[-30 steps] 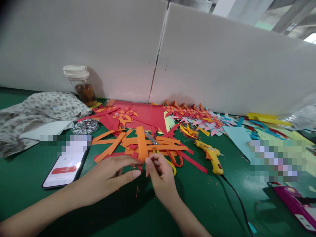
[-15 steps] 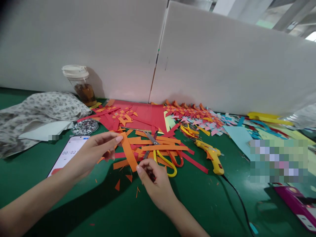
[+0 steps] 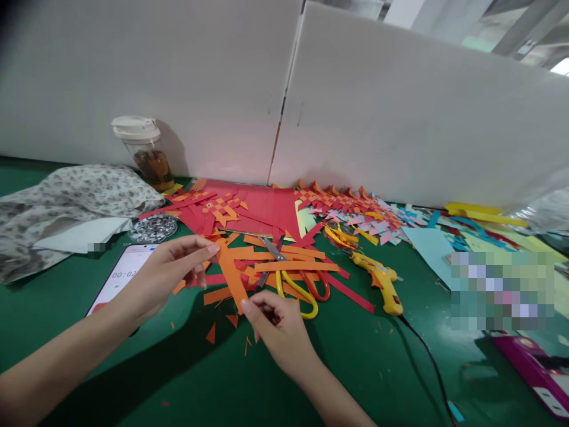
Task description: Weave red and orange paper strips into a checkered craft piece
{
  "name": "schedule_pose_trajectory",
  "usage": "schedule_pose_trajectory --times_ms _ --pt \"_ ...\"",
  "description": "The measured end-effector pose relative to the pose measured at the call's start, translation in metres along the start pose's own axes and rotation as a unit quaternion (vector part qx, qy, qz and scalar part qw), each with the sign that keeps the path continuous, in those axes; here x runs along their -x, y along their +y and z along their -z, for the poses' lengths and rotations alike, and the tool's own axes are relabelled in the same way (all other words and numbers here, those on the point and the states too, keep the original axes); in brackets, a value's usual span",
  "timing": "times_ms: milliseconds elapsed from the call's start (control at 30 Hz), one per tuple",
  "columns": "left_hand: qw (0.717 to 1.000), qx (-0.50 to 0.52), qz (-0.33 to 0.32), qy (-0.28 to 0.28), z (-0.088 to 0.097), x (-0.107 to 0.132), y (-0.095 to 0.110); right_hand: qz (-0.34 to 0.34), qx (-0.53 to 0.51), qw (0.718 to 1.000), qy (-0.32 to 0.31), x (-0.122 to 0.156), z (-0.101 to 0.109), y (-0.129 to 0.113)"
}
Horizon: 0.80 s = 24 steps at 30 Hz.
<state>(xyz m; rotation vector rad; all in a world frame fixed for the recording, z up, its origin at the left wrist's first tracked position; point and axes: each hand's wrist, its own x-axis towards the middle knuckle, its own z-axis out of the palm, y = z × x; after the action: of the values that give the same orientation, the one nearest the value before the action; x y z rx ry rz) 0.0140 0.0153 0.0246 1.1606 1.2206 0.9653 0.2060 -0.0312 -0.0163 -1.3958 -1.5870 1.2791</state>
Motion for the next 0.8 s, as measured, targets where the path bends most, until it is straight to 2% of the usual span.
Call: schedule_pose_trajectory --times_ms 233,800 --pt "1.000 0.004 0.000 0.000 0.0002 -0.0015 0.0008 -0.014 -0.051 0.999 -0.006 0.0008 0.0029 0.0015" --pt "1.000 0.013 0.015 -0.007 0.0004 -0.0022 0.0006 -0.034 -0.090 0.995 0.000 0.0015 0.0015 0.0006"
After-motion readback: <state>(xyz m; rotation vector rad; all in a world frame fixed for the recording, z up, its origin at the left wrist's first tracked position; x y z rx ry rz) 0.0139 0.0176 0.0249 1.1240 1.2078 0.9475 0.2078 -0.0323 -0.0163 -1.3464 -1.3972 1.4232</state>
